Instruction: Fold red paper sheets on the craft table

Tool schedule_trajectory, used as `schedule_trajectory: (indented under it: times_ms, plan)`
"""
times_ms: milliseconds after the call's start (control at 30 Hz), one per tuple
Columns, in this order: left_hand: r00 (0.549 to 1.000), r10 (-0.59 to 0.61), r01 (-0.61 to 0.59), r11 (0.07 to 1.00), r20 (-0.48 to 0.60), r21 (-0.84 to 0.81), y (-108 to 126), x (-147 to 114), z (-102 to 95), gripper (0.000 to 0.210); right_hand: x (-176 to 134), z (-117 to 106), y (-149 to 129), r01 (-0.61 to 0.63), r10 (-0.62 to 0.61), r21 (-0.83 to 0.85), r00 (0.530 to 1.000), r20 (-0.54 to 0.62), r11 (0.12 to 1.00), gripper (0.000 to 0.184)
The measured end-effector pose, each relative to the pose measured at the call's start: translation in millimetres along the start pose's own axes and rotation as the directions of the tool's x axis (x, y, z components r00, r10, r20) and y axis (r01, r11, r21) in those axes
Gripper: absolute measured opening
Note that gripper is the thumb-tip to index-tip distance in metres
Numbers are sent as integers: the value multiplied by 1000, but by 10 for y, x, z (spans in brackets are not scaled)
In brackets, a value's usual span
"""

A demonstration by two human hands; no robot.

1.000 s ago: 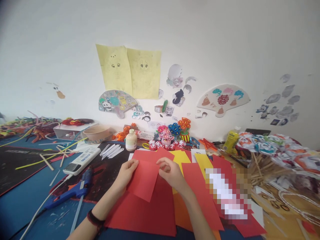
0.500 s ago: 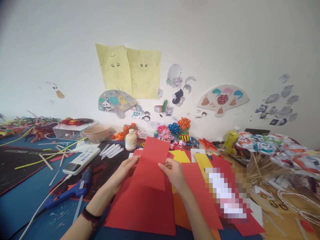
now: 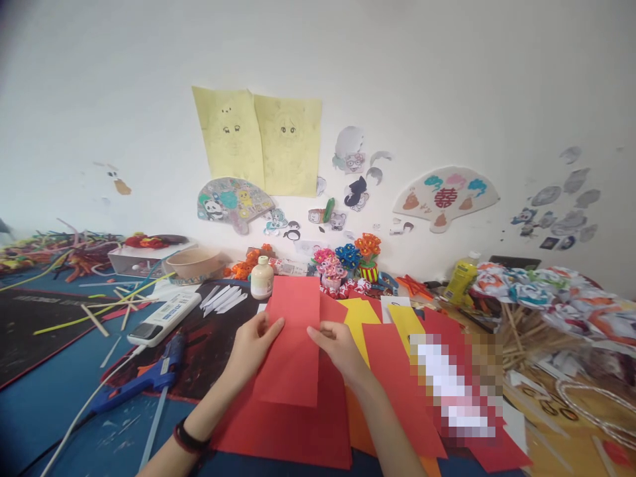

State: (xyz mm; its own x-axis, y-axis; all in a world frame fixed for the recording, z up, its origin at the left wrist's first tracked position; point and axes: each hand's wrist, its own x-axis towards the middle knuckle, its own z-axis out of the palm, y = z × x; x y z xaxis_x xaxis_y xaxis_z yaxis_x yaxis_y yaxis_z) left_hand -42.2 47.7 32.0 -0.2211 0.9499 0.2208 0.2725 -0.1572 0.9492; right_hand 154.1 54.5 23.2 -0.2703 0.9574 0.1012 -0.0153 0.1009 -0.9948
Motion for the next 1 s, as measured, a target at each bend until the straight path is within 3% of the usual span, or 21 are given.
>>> schedule_trajectory:
  times_ms: [67, 133, 200, 267, 333, 367, 500, 667, 833, 1000]
  plan:
    - [957, 259, -213, 933, -129, 292, 25, -32, -36, 24, 5, -5, 7, 4, -4, -11, 1000, -15, 1000, 46]
    - [848, 519, -411, 770, -104, 488, 61, -78, -66, 28, 20, -13, 32, 12, -14, -47, 999, -38, 999, 46]
    - [741, 666, -586, 582, 81, 564, 90, -127, -73, 28, 35, -18, 58, 24, -27, -79, 999, -43, 997, 47]
    - [644, 704, -715, 413, 300, 565, 105, -169, -53, 33, 42, -14, 69, 40, -41, -85, 999, -15, 996, 47]
    - [577, 692, -778, 305, 433, 550, 102, -196, -16, 42, 37, -3, 61, 74, -73, -85, 997, 16, 994, 45]
    - [565, 681, -789, 280, 466, 547, 95, -202, 2, 46, 32, 2, 53, 94, -92, -88, 995, 29, 992, 43]
    - [606, 640, -767, 313, 472, 560, 67, -191, 37, 52, 13, 17, 11, 139, -132, -91, 988, 79, 986, 32]
    - [642, 637, -750, 405, 427, 523, 57, -183, 24, 39, -3, 29, -60, 168, -165, -12, 978, 129, 986, 22]
    - [683, 632, -721, 505, 365, 474, 51, -200, 29, 32, -16, 26, -87, 172, -171, -13, 985, 39, 985, 24]
    - [694, 637, -709, 528, 335, 467, 68, -210, 15, 20, -17, 8, -51, 211, -215, -76, 976, -46, 975, 24]
